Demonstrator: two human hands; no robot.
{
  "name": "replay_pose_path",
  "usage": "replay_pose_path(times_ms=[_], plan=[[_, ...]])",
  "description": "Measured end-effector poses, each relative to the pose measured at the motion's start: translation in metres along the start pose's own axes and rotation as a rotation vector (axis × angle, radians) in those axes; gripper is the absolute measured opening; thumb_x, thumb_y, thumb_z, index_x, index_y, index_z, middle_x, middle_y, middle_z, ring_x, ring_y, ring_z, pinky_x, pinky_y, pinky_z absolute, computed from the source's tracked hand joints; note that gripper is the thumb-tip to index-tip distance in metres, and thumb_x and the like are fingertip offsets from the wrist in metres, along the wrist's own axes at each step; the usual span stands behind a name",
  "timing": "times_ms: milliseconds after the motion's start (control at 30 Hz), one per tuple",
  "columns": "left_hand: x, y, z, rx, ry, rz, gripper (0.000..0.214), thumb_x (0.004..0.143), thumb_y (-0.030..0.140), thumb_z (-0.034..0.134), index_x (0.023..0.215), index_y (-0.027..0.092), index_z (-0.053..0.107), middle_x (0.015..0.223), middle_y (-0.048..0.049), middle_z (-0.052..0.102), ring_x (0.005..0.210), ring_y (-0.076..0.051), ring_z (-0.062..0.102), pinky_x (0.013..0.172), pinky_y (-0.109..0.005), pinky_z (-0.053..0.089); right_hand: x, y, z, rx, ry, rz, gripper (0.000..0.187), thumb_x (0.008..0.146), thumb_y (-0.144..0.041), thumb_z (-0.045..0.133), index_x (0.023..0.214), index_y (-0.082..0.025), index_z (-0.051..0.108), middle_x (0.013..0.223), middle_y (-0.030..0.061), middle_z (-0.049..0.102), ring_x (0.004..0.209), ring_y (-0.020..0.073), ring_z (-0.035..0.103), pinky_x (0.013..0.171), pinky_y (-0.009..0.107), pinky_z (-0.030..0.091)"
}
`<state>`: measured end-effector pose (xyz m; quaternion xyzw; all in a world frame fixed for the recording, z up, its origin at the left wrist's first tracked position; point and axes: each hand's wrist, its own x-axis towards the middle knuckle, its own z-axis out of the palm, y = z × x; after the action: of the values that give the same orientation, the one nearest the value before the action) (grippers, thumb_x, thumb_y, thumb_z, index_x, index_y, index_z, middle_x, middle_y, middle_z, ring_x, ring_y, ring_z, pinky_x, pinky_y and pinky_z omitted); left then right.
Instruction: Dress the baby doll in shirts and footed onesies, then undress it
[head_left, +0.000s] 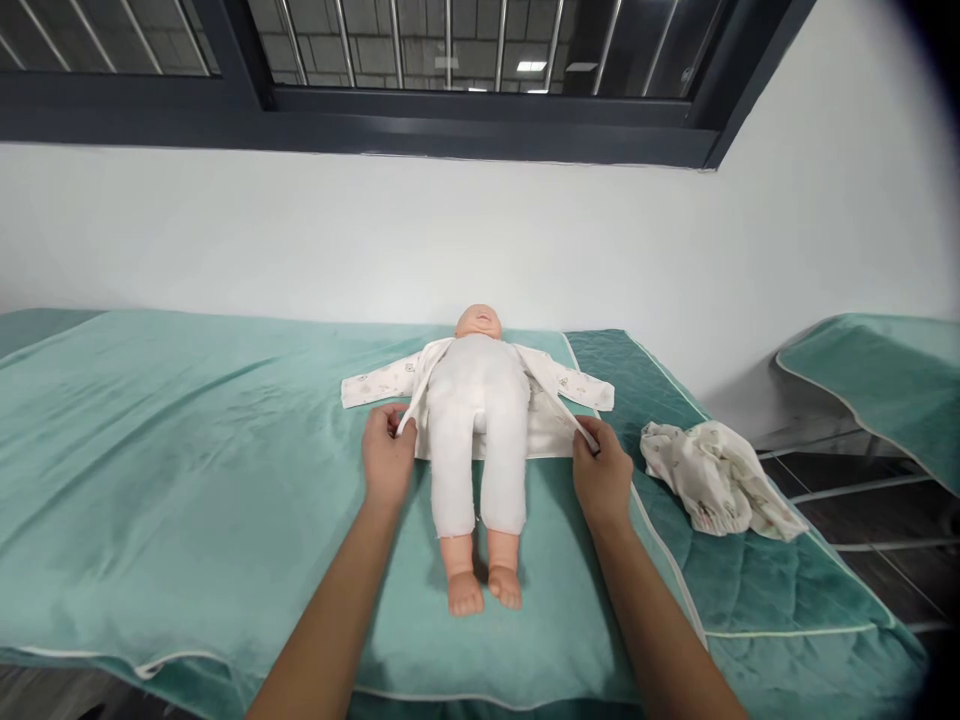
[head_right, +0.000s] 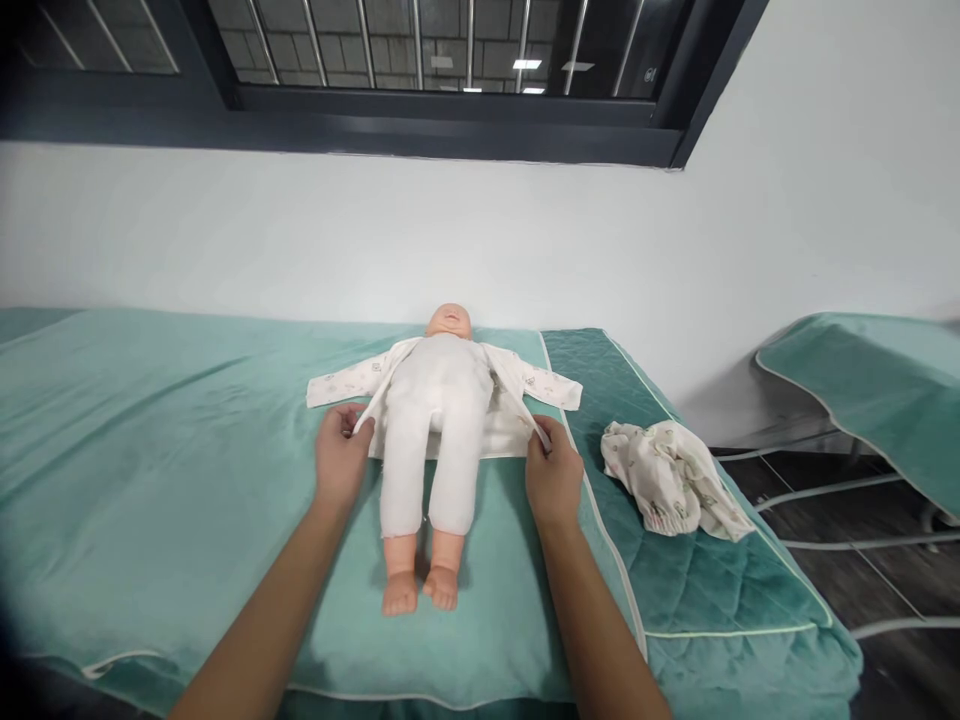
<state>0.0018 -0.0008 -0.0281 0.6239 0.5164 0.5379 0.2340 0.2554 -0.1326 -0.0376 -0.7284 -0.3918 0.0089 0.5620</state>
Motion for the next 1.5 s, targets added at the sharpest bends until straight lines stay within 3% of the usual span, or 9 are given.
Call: replay_pose_path(times_ms=[333, 600, 867, 1233, 1367, 1500], plan=[[-0.002, 0.006, -0.002, -0.062, 0.036, -0.030, 0.017, 0.075, 0.018, 0.057, 0.090, 0.021, 0.063, 0.068, 0.0050, 0.040, 0.063, -0.012, 0.041, 0.061, -0.025, 0.035, -0.006, -0.005, -0.001, 0.081, 0.104, -0.060, 0.028, 0.084, -0.027, 0.054, 0.107, -0.019, 0.068, 0.095, 0.0056, 0.072, 0.082, 0.0206, 0.064, 0.078, 0.032, 0.047], [-0.002, 0.007, -0.002, -0.030, -0.003, -0.019, 0.017, 0.076, 0.018, 0.059, 0.092, 0.021, 0.064, 0.070, 0.0046, 0.040, 0.063, -0.012, 0.041, 0.062, -0.026, 0.035, -0.004, 0.000, 0.002, 0.005, 0.022, -0.075, 0.037, 0.086, -0.027, 0.052, 0.121, -0.020, 0.062, 0.112, 0.0088, 0.070, 0.099, 0.0240, 0.065, 0.087, 0.039, 0.048], [-0.004, 0.009, -0.002, -0.041, -0.039, 0.008, 0.014, 0.081, 0.027, 0.061, 0.093, 0.022, 0.063, 0.072, 0.0042, 0.040, 0.063, -0.012, 0.041, 0.060, -0.025, 0.036, -0.001, 0.007, 0.007, -0.041, -0.099, -0.322, 0.047, 0.088, -0.027, 0.054, 0.134, -0.021, 0.051, 0.134, 0.0116, 0.059, 0.123, 0.0265, 0.054, 0.102, 0.048, 0.044], [-0.006, 0.012, -0.004, -0.100, -0.037, 0.002, 0.015, 0.082, 0.033, 0.061, 0.091, 0.021, 0.064, 0.070, 0.0034, 0.042, 0.062, -0.012, 0.041, 0.058, -0.024, 0.036, -0.004, -0.001, 0.004, 0.024, -0.113, -0.319, 0.040, 0.092, -0.035, 0.053, 0.130, -0.022, 0.054, 0.134, 0.0109, 0.059, 0.125, 0.0260, 0.053, 0.103, 0.048, 0.042], [-0.011, 0.020, -0.008, -0.062, 0.049, 0.087, 0.008, 0.083, 0.027, 0.058, 0.085, 0.021, 0.063, 0.070, 0.0033, 0.042, 0.064, -0.013, 0.042, 0.063, -0.025, 0.037, -0.014, -0.004, -0.010, 0.033, -0.150, -0.278, 0.039, 0.095, -0.035, 0.050, 0.132, -0.023, 0.053, 0.133, 0.0099, 0.060, 0.122, 0.0253, 0.055, 0.102, 0.047, 0.043], [-0.024, 0.028, -0.018, 0.003, 0.115, 0.222, 0.005, 0.084, 0.020, 0.055, 0.084, 0.021, 0.060, 0.072, 0.0026, 0.044, 0.066, -0.013, 0.044, 0.066, -0.026, 0.038, -0.023, 0.012, -0.051, -0.171, -0.132, -0.405, 0.039, 0.094, -0.032, 0.052, 0.131, -0.024, 0.053, 0.133, 0.0108, 0.059, 0.124, 0.0267, 0.054, 0.105, 0.049, 0.041]])
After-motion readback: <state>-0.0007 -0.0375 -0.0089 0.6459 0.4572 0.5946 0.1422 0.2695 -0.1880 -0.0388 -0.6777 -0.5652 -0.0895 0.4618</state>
